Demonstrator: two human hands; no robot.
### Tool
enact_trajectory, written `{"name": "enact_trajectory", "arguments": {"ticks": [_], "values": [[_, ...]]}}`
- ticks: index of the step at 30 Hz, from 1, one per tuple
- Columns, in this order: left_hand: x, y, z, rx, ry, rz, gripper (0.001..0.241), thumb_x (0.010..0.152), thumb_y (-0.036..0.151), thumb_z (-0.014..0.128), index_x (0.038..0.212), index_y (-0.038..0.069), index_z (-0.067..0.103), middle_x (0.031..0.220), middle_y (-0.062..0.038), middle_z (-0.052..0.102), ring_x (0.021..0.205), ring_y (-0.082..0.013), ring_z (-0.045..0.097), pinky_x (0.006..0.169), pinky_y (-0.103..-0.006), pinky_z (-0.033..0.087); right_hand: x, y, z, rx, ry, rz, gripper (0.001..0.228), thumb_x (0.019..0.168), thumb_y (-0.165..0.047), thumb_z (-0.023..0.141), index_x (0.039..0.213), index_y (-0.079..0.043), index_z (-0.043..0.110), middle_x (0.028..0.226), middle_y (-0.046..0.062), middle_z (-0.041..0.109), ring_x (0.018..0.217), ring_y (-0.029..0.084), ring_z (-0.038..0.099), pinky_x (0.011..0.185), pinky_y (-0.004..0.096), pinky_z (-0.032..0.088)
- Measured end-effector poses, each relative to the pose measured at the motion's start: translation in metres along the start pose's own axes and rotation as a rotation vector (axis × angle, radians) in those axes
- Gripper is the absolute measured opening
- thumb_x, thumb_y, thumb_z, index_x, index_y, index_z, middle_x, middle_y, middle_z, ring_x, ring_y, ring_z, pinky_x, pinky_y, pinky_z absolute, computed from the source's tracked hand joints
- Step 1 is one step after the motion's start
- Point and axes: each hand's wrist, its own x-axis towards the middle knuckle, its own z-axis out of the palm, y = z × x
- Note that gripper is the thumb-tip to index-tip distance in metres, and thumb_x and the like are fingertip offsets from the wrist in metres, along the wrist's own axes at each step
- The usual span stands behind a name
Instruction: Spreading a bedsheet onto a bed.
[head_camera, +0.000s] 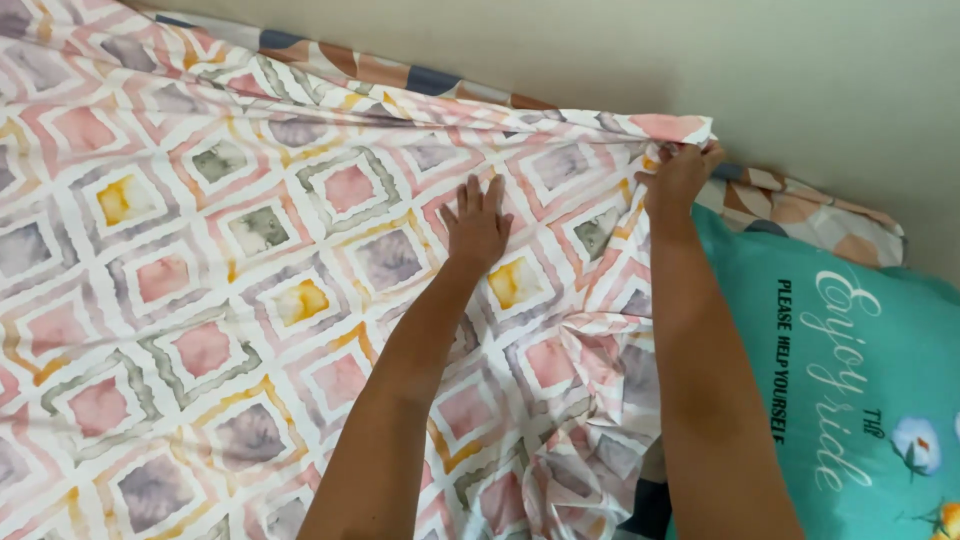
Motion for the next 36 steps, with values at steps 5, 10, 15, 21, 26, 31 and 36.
{"name": "enact_trajectory", "arguments": {"ticks": [5, 10, 15, 21, 26, 31, 36], "values": [[0.028, -0.009, 0.007, 0.051, -0.054, 0.048, 0.07, 0.1, 0.05, 0.053, 0.161, 0.031, 0.024, 0.17, -0.017, 0.013, 0.157, -0.0396, 0.011, 0.116, -0.0753, 0.006, 0.008, -0.024, 0.01, 0.002, 0.011, -0.076, 0.029, 0.099, -0.033, 0.049, 0.123, -0.022, 0.038, 0.114, 0.003, 0.058, 0.092, 0.019, 0.061, 0.06, 0.045, 0.054], [0.047, -0.011, 0.015, 0.08, 0.002, 0.087, 0.064, 0.098, 0.053, 0.049, 0.157, 0.033, 0.034, 0.17, -0.013, 0.015, 0.157, -0.0361, 0.01, 0.116, -0.0733, 0.002, 0.077, 0.033, -0.005, 0.17, -0.112, -0.16, 0.034, 0.108, -0.029, 0.054, 0.132, -0.012, 0.037, 0.117, 0.009, 0.055, 0.096, 0.019, 0.055, 0.07, 0.038, 0.047], [0.044, -0.02, 0.021, 0.018, 0.08, 0.092, 0.061, 0.1, 0.052, 0.047, 0.158, 0.035, 0.038, 0.167, -0.016, 0.027, 0.156, -0.0377, 0.016, 0.12, -0.0706, 0.0, 0.087, 0.097, -0.013, -0.292, -0.137, -0.506, 0.065, 0.095, 0.003, 0.056, 0.153, -0.002, 0.029, 0.135, 0.015, 0.052, 0.119, 0.026, 0.054, 0.109, 0.036, 0.048], [0.051, -0.015, 0.022, 0.062, 0.116, 0.097, 0.059, 0.1, 0.05, 0.047, 0.156, 0.034, 0.04, 0.164, -0.018, 0.031, 0.155, -0.0392, 0.019, 0.119, -0.0706, 0.0, -0.134, 0.085, 0.038, -0.879, -0.265, -0.561, 0.075, 0.102, -0.006, 0.054, 0.162, 0.009, 0.011, 0.168, 0.029, 0.024, 0.16, 0.04, 0.024, 0.131, 0.044, 0.022], [0.057, -0.02, 0.031, 0.073, 0.113, 0.104, 0.058, 0.1, 0.05, 0.046, 0.156, 0.034, 0.041, 0.164, -0.018, 0.032, 0.155, -0.0383, 0.018, 0.12, -0.0708, -0.001, -0.276, 0.118, -0.008, -1.379, -0.509, -0.459, 0.063, 0.093, -0.033, 0.058, 0.152, -0.015, 0.045, 0.166, 0.023, 0.024, 0.152, 0.045, 0.02, 0.119, 0.056, 0.025], [0.058, -0.015, 0.02, 0.067, 0.037, 0.088, 0.059, 0.1, 0.051, 0.046, 0.157, 0.034, 0.039, 0.165, -0.018, 0.029, 0.156, -0.0376, 0.014, 0.12, -0.0711, -0.002, -0.302, 0.112, -0.02, -1.421, -0.467, -0.485, 0.06, 0.098, -0.047, 0.055, 0.152, -0.022, 0.047, 0.166, 0.018, 0.025, 0.154, 0.049, 0.013, 0.117, 0.059, 0.03], [0.047, -0.032, 0.018, -0.058, -0.064, 0.09, 0.064, 0.094, 0.052, 0.056, 0.154, 0.033, 0.041, 0.168, -0.015, 0.024, 0.155, -0.037, 0.011, 0.119, -0.067, 0.002, -0.302, 0.108, -0.012, -1.466, -0.497, -0.384, 0.061, 0.099, -0.048, 0.05, 0.155, -0.025, 0.042, 0.17, 0.017, 0.017, 0.156, 0.047, 0.005, 0.114, 0.064, 0.027]]}}
